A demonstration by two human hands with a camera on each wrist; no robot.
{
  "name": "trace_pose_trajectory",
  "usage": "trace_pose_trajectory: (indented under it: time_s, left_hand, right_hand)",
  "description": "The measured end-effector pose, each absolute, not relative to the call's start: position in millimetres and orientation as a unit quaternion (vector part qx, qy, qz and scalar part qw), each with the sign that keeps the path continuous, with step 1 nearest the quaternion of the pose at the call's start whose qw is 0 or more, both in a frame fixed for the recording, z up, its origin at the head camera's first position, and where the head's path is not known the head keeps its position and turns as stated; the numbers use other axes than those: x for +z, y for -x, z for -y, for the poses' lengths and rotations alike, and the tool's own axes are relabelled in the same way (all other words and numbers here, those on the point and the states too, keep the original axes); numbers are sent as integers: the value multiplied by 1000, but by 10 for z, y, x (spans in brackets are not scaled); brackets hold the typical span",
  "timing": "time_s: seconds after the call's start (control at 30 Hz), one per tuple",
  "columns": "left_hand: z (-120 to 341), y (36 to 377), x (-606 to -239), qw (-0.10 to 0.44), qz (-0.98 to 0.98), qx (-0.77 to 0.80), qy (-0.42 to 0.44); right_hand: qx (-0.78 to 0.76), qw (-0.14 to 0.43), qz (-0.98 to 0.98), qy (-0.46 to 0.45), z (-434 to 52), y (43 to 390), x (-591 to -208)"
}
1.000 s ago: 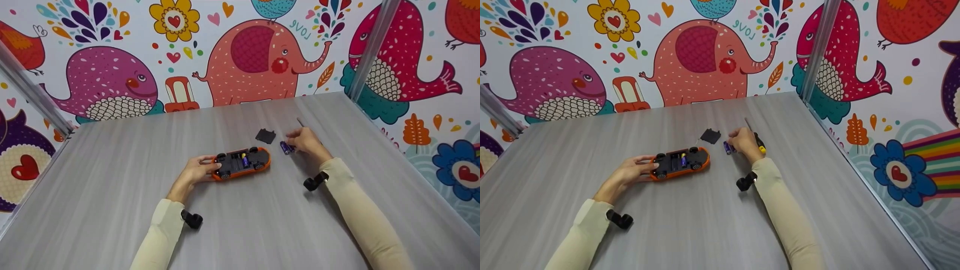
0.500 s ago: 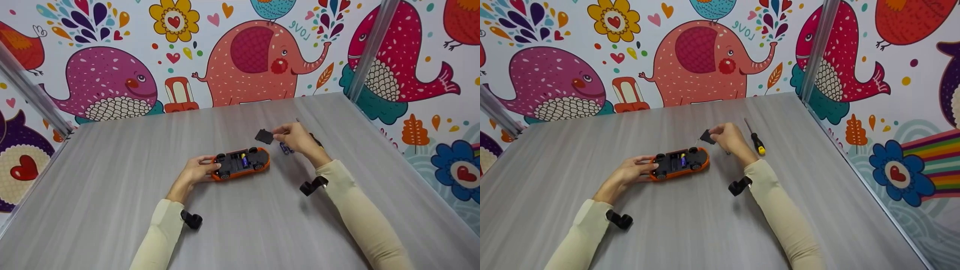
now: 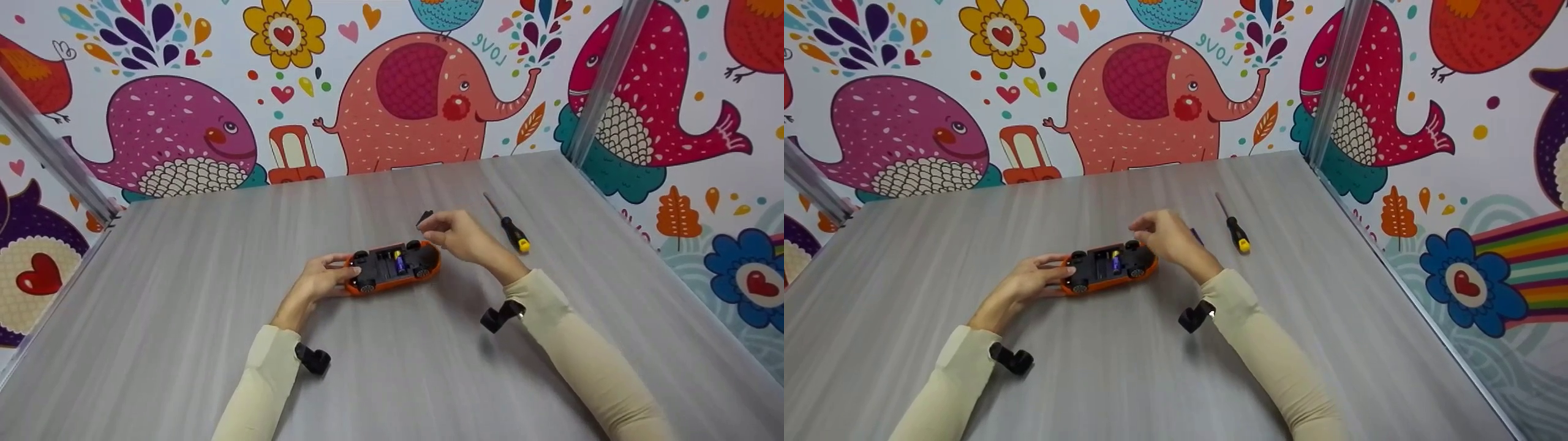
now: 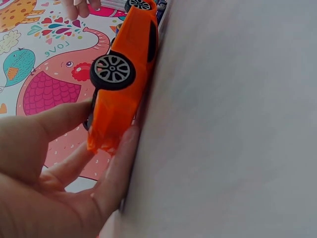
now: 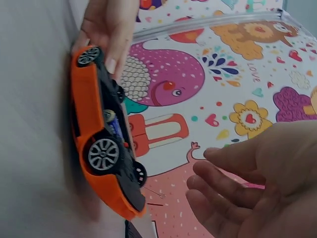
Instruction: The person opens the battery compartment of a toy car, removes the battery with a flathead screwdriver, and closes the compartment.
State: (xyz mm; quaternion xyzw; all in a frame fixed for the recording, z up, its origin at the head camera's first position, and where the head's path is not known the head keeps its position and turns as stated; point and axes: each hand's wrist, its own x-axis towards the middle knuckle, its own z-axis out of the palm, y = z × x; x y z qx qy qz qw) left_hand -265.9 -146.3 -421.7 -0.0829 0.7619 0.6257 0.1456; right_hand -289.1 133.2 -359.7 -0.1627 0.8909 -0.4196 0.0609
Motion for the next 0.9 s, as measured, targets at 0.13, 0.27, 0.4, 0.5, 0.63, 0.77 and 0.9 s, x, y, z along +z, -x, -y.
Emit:
trace_pose_trajectory:
  time_s: [0.13,0.27,0.4,0.5,0.63,0.77,0.9]
  left_hand:
    - [1465,2646,-4214,145,-762,626,84]
    - [1464,2653,-4210,145,-763,623,86]
    - [1457,2663,-4210,146,-765,622,89]
    - [1454,2658,-4202,146,-766,620,88]
    - [1452,2667,-4199,149,-768,617,85]
    - [1462,2670,-4208,149,-767,618,86]
    - [1480,2667,-4208,148,-768,617,89]
  right_hand:
    - [-391,62,-902,173,-1247,2838,-3616]
    - [-372,63,-906,192,-1182,2808,-3654]
    - [-351,61,-907,222,-1122,2811,-3722]
    - [-331,60,-910,242,-1078,2820,-3752]
    - [-317,53,-911,259,-1034,2840,-3760]
    - [-296,47,-915,271,-983,2856,-3775]
    - [-280,53,-919,273,-938,2858,-3814]
